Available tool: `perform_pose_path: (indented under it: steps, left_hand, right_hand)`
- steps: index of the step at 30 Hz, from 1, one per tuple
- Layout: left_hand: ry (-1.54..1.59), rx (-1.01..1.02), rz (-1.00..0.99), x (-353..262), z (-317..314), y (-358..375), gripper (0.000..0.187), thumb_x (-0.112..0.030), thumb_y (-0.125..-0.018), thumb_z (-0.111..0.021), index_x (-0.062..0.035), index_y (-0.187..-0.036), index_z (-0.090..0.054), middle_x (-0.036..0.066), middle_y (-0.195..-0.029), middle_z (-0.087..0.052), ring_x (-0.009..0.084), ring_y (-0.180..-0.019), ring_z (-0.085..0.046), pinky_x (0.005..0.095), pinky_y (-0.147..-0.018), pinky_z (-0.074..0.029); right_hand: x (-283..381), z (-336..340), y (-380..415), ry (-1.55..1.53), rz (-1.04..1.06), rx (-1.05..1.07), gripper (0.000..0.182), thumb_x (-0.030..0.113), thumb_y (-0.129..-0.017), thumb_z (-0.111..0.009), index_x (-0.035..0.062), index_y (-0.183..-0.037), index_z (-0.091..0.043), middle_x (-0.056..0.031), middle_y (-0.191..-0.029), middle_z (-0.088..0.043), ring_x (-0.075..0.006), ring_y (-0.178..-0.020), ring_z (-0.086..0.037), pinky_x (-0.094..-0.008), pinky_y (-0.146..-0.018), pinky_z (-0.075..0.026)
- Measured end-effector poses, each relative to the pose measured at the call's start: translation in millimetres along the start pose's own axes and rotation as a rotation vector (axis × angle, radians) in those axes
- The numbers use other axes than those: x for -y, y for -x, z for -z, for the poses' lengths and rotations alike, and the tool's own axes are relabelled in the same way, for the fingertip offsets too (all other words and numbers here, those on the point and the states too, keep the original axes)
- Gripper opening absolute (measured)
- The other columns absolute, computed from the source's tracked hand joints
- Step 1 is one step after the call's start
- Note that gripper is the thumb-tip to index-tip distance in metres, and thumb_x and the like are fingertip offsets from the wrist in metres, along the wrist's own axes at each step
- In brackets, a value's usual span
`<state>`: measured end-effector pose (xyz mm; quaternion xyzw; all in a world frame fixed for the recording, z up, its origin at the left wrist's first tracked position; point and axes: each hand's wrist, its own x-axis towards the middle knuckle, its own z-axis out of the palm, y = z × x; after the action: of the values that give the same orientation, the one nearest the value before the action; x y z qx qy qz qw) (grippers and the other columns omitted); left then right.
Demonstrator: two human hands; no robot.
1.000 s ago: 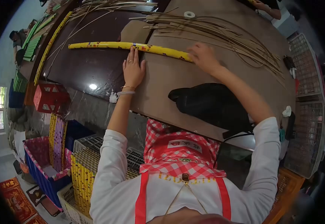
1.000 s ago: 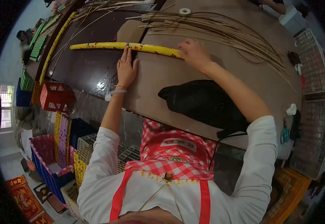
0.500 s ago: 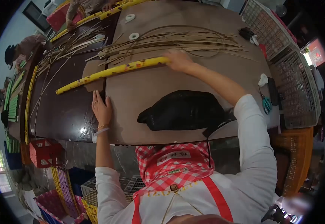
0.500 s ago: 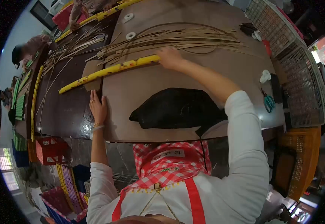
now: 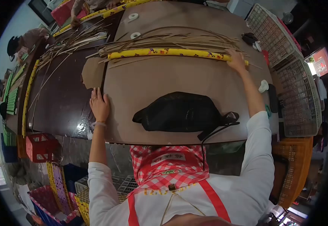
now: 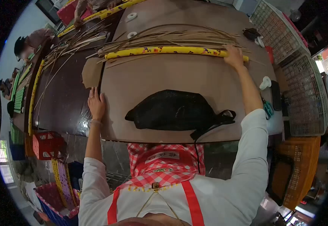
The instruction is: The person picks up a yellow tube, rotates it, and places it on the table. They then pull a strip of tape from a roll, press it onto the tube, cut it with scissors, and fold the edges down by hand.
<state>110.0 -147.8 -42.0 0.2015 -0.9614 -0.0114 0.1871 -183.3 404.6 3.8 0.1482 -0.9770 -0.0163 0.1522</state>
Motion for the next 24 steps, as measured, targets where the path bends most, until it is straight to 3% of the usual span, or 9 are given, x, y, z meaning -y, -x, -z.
perform_pose_path:
  steps: [2, 5, 9, 12, 15, 21, 24]
  left_hand:
    - [-0.004, -0.018, -0.005, -2, 2, -1, 0.046, -0.031, -0.088, -0.039, -0.0066, -0.127, -0.039, 0.011, -0.133, -0.035, 0.0244, -0.125, -0.030, 0.0413, -0.101, -0.024]
    - [-0.002, -0.019, -0.006, -2, 1, -1, 0.046, -0.031, -0.087, -0.039, -0.0068, -0.126, -0.039, 0.011, -0.133, -0.036, 0.0244, -0.125, -0.030, 0.0413, -0.101, -0.025]
    - [0.019, -0.032, -0.003, -4, 1, 1, 0.046, -0.031, -0.088, -0.038, -0.0068, -0.126, -0.040, 0.010, -0.134, -0.036, 0.0232, -0.125, -0.031, 0.0405, -0.101, -0.024]
    - [0.013, -0.042, 0.014, -5, 0, 0, 0.046, -0.031, -0.087, -0.039, -0.0064, -0.126, -0.040, 0.010, -0.134, -0.036, 0.0236, -0.125, -0.031, 0.0404, -0.101, -0.023]
    - [0.045, -0.050, 0.022, -6, 2, 1, 0.046, -0.030, -0.085, -0.042, -0.0064, -0.124, -0.042, 0.010, -0.132, -0.037, 0.0243, -0.124, -0.032, 0.0411, -0.101, -0.024]
    - [0.130, -0.037, 0.083, -12, 11, 0, 0.047, -0.030, -0.083, -0.045, -0.0061, -0.123, -0.042, 0.011, -0.131, -0.038, 0.0242, -0.124, -0.032, 0.0413, -0.101, -0.023]
    - [0.183, -0.036, 0.088, -12, 16, 0, 0.053, -0.031, -0.083, -0.045, -0.0004, -0.125, -0.037, 0.015, -0.132, -0.036, 0.0269, -0.123, -0.032, 0.0393, -0.101, -0.023]
  right_hand:
    - [49, 22, -4, -0.065, 0.254, -0.071, 0.047, 0.022, -0.074, -0.061, 0.0193, -0.119, -0.047, -0.0035, -0.119, -0.049, -0.0211, -0.113, -0.043, -0.0401, -0.097, -0.029]
    - [100, 19, -11, -0.168, 0.426, -0.162, 0.037, 0.020, -0.077, -0.058, 0.0181, -0.113, -0.051, -0.0032, -0.116, -0.052, -0.0201, -0.110, -0.046, -0.0390, -0.094, -0.032]
    - [131, 10, -28, -0.252, 0.434, -0.070, 0.029, 0.019, -0.079, -0.056, 0.0174, -0.108, -0.054, -0.0022, -0.111, -0.055, -0.0200, -0.107, -0.048, -0.0391, -0.091, -0.034]
    - [138, 5, -40, -0.312, 0.249, -0.022, 0.024, 0.017, -0.080, -0.055, 0.0168, -0.104, -0.055, -0.0006, -0.108, -0.056, -0.0202, -0.103, -0.050, -0.0407, -0.085, -0.037]
    - [139, 6, -42, -0.305, 0.195, -0.017, 0.025, 0.018, -0.081, -0.055, 0.0170, -0.105, -0.055, -0.0006, -0.108, -0.056, -0.0203, -0.103, -0.050, -0.0411, -0.085, -0.038]
    - [150, 16, -38, -0.109, 0.280, -0.061, 0.037, 0.026, -0.080, -0.058, 0.0153, -0.115, -0.050, -0.0045, -0.123, -0.046, -0.0222, -0.111, -0.045, -0.0408, -0.093, -0.033]
    - [166, 37, -28, -0.070, 0.376, -0.138, 0.040, 0.026, -0.082, -0.056, 0.0147, -0.119, -0.048, -0.0066, -0.127, -0.043, -0.0248, -0.113, -0.043, -0.0402, -0.097, -0.030]
